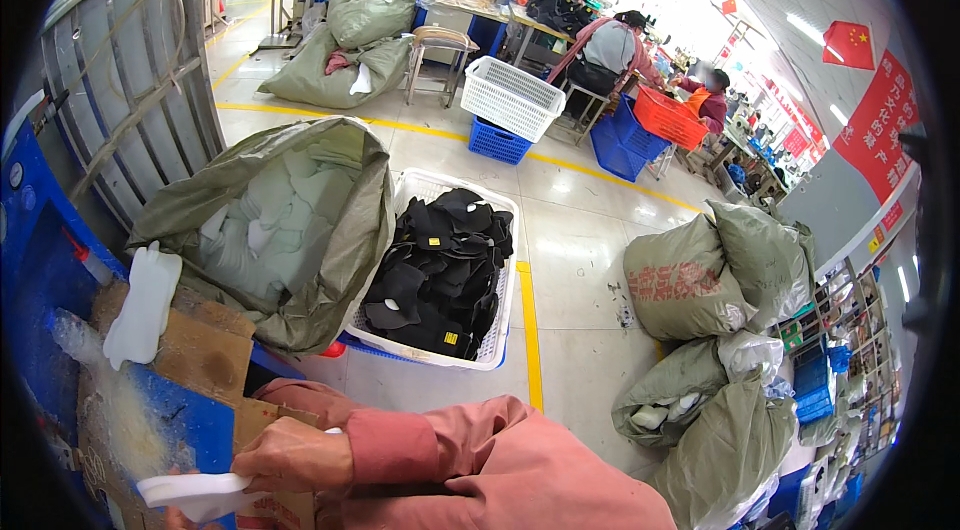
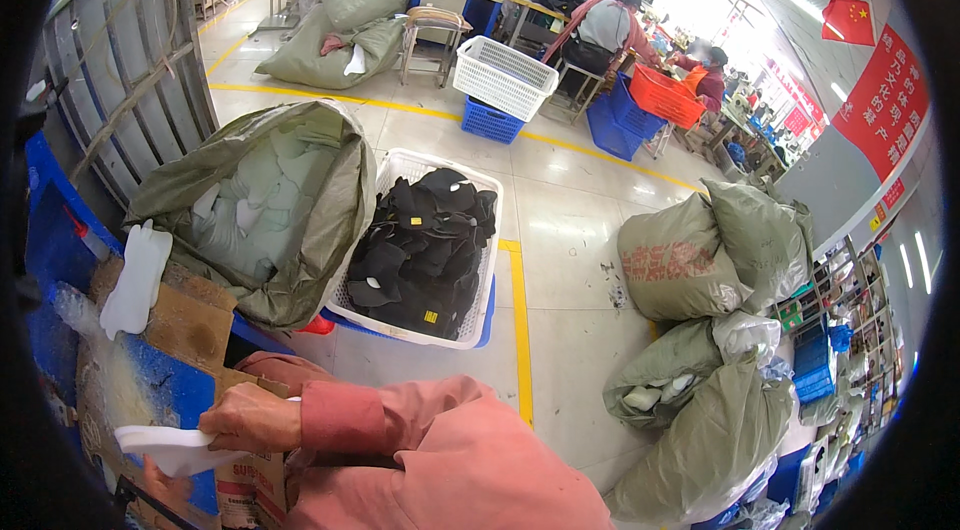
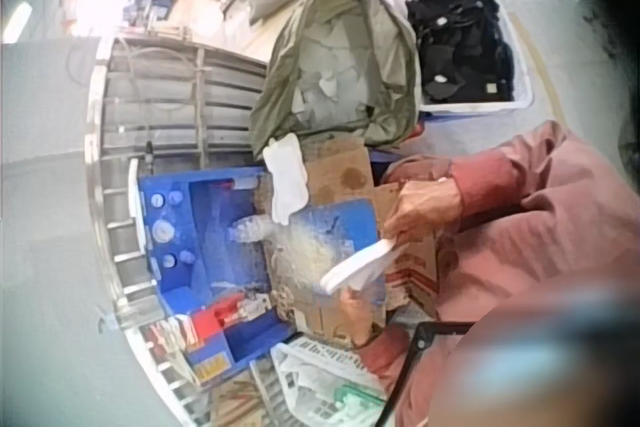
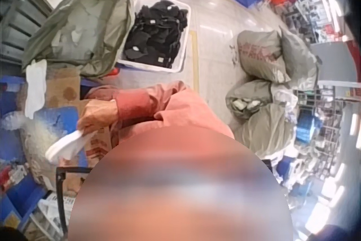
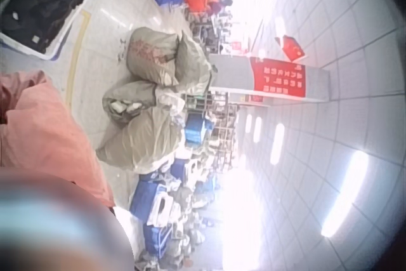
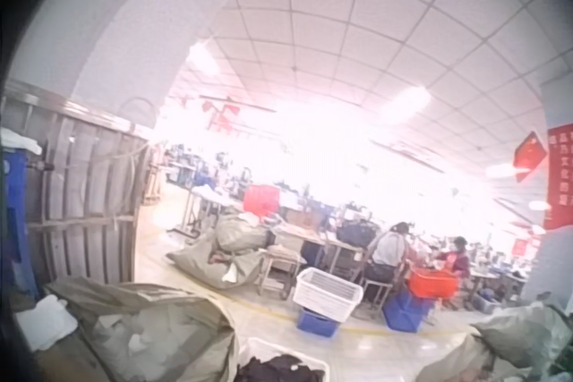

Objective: The person repeatedly picks white foam pieces from a basket, places them under a press-style cutting machine, and trims the edges. After each cut, the person removes the trimmed piece and places it into a green sack. The cycle continues with multiple foam pieces.

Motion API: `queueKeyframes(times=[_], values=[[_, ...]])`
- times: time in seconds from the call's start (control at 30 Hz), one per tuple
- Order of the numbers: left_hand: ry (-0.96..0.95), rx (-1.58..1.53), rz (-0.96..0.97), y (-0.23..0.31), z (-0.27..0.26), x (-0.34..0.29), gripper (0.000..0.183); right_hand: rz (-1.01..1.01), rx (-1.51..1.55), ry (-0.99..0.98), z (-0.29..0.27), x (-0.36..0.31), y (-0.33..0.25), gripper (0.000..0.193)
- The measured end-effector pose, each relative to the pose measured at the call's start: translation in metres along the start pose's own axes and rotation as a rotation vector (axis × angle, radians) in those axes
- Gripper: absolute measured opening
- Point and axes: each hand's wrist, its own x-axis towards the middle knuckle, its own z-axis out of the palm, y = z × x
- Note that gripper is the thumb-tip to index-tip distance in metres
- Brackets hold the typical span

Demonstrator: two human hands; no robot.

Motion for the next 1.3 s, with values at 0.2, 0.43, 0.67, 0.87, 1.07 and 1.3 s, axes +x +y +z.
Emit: queueKeyframes(times=[0.2, 0.43, 0.67, 0.87, 1.07, 1.3], values=[[0.082, -0.254, -0.266, 0.005, 0.036, -0.015, 0.054, 0.037, 0.167, -0.008, 0.007, 0.006, 0.007, 0.014], [0.144, -0.223, -0.199, 0.027, 0.061, -0.008, 0.063, 0.031, 0.156, 0.037, 0.014, 0.011, 0.024, 0.012], [0.171, -0.140, -0.188, 0.024, 0.068, 0.003, 0.057, 0.297, 0.231, -0.025, -0.004, 0.018, 0.016, 0.021], [0.332, -0.373, -0.030, 0.027, 0.074, 0.007, 0.060, 0.318, 0.191, -0.104, -0.028, 0.017, 0.012, 0.031], [0.305, -0.237, -0.089, 0.028, 0.080, 0.005, 0.057, 0.358, 0.283, -0.069, -0.027, 0.007, 0.016, 0.026], [0.269, -0.156, -0.136, 0.018, 0.080, -0.001, 0.054, 0.314, 0.296, -0.031, -0.023, 0.002, 0.023, 0.022]])
